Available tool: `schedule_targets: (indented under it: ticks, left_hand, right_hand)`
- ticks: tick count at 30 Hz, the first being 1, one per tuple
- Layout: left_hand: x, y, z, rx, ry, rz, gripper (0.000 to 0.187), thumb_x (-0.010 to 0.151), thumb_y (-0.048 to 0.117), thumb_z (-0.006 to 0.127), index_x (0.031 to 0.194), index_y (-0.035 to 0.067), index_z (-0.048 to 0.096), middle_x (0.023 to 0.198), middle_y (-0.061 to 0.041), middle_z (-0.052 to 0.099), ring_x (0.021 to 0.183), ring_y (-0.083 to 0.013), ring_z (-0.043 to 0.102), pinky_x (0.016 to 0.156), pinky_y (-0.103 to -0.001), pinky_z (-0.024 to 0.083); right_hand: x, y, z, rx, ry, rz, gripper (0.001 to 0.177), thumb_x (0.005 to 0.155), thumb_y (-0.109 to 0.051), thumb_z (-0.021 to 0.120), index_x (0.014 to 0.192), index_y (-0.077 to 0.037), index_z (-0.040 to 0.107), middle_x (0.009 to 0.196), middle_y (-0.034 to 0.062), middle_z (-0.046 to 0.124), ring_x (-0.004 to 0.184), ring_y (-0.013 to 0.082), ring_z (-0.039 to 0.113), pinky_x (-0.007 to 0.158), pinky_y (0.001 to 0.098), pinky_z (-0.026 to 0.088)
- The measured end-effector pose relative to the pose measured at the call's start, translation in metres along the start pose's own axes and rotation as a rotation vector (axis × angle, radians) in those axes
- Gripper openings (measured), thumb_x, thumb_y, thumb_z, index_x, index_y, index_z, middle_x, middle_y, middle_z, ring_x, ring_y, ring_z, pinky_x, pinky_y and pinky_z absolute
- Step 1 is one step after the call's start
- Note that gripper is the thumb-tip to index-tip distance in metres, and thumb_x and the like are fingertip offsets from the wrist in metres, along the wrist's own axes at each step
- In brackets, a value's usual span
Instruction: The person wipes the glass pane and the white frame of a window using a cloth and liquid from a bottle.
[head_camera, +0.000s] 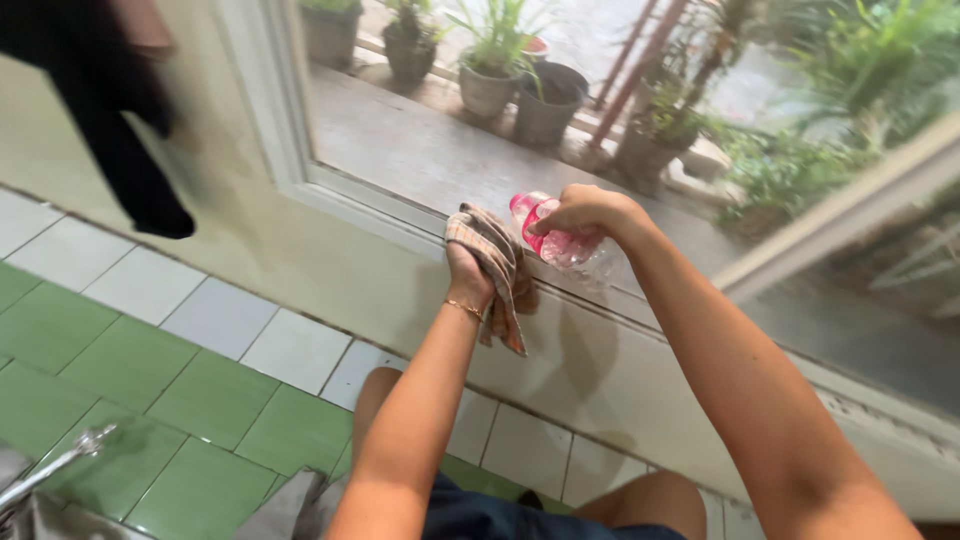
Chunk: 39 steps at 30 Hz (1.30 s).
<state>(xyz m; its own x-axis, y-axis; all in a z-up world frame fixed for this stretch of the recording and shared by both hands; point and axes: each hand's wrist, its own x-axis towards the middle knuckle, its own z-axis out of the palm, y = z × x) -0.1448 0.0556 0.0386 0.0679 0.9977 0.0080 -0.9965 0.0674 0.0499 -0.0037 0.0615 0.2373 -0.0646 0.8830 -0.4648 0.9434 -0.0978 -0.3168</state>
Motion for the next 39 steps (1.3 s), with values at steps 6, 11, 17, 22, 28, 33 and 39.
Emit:
schedule_targets:
  ticks: [6, 11, 17, 22, 28, 33, 39]
  left_hand:
    - [0.031, 0.077, -0.009, 0.012, -0.037, 0.155, 0.036, 0.106, 0.043, 0.04, 0.095, 0.016, 0.061, 0.095, -0.001, 0.064, 0.088, -0.0169, 0.061, 0.083, -0.034, 0.054]
    - [0.037, 0.113, -0.007, 0.017, -0.055, 0.234, 0.035, 0.105, 0.041, 0.037, 0.106, 0.014, 0.06, 0.113, -0.001, 0.061, 0.108, -0.0155, 0.057, 0.099, -0.034, 0.048]
    - [0.039, 0.108, -0.01, 0.089, -0.13, 0.315, 0.037, 0.112, 0.039, 0.038, 0.13, 0.011, 0.053, 0.135, -0.002, 0.055, 0.13, -0.0158, 0.049, 0.118, -0.035, 0.037]
    - [0.024, 0.068, 0.011, 0.151, -0.046, 0.217, 0.048, 0.106, 0.044, 0.039, 0.138, 0.01, 0.051, 0.135, -0.002, 0.055, 0.127, -0.0177, 0.05, 0.115, -0.038, 0.038]
    - [0.01, -0.007, 0.009, 0.26, 0.056, 0.123, 0.048, 0.106, 0.047, 0.039, 0.134, 0.012, 0.055, 0.132, -0.001, 0.058, 0.121, -0.0147, 0.053, 0.109, -0.034, 0.043]
    - [-0.006, -0.072, 0.004, 0.299, 0.011, 0.032, 0.044, 0.109, 0.051, 0.039, 0.118, 0.012, 0.055, 0.117, -0.003, 0.058, 0.108, -0.0167, 0.054, 0.1, -0.034, 0.047]
    - [-0.021, -0.143, 0.008, 0.477, 0.086, -0.147, 0.042, 0.105, 0.044, 0.043, 0.124, 0.009, 0.059, 0.123, -0.002, 0.059, 0.11, -0.016, 0.054, 0.103, -0.032, 0.045]
  right_hand:
    - [0.051, -0.078, 0.016, 0.05, -0.064, -0.104, 0.047, 0.08, -0.04, 0.083, 0.079, 0.006, 0.073, 0.068, 0.0108, 0.069, 0.056, 0.0215, 0.072, 0.053, 0.035, 0.061]
    - [0.076, -0.124, 0.035, 0.189, -0.075, -0.142, 0.047, 0.082, -0.038, 0.083, 0.084, 0.007, 0.068, 0.073, 0.008, 0.072, 0.059, 0.023, 0.076, 0.055, 0.0365, 0.062]
    - [0.059, -0.102, 0.053, 0.437, -0.09, -0.153, 0.046, 0.083, -0.034, 0.08, 0.101, 0.005, 0.065, 0.082, 0.0138, 0.073, 0.058, 0.0233, 0.076, 0.051, 0.0358, 0.064]
    - [0.018, -0.036, 0.063, 0.579, -0.063, -0.162, 0.039, 0.088, -0.032, 0.077, 0.107, 0.0, 0.069, 0.084, 0.0124, 0.074, 0.058, 0.0183, 0.071, 0.049, 0.0304, 0.055]
    - [-0.031, 0.052, 0.083, 0.8, 0.044, -0.098, 0.029, 0.091, -0.029, 0.071, 0.107, -0.004, 0.07, 0.084, 0.0065, 0.074, 0.063, 0.0147, 0.069, 0.054, 0.0298, 0.057]
    - [-0.054, 0.136, 0.092, 1.06, 0.057, -0.128, 0.027, 0.093, -0.027, 0.072, 0.104, -0.002, 0.069, 0.08, 0.006, 0.069, 0.06, 0.0134, 0.062, 0.051, 0.0311, 0.052]
    - [-0.071, 0.195, 0.096, 1.102, 0.174, -0.069, 0.03, 0.094, -0.03, 0.071, 0.104, -0.003, 0.068, 0.083, 0.0049, 0.071, 0.065, 0.0132, 0.068, 0.058, 0.0316, 0.059]
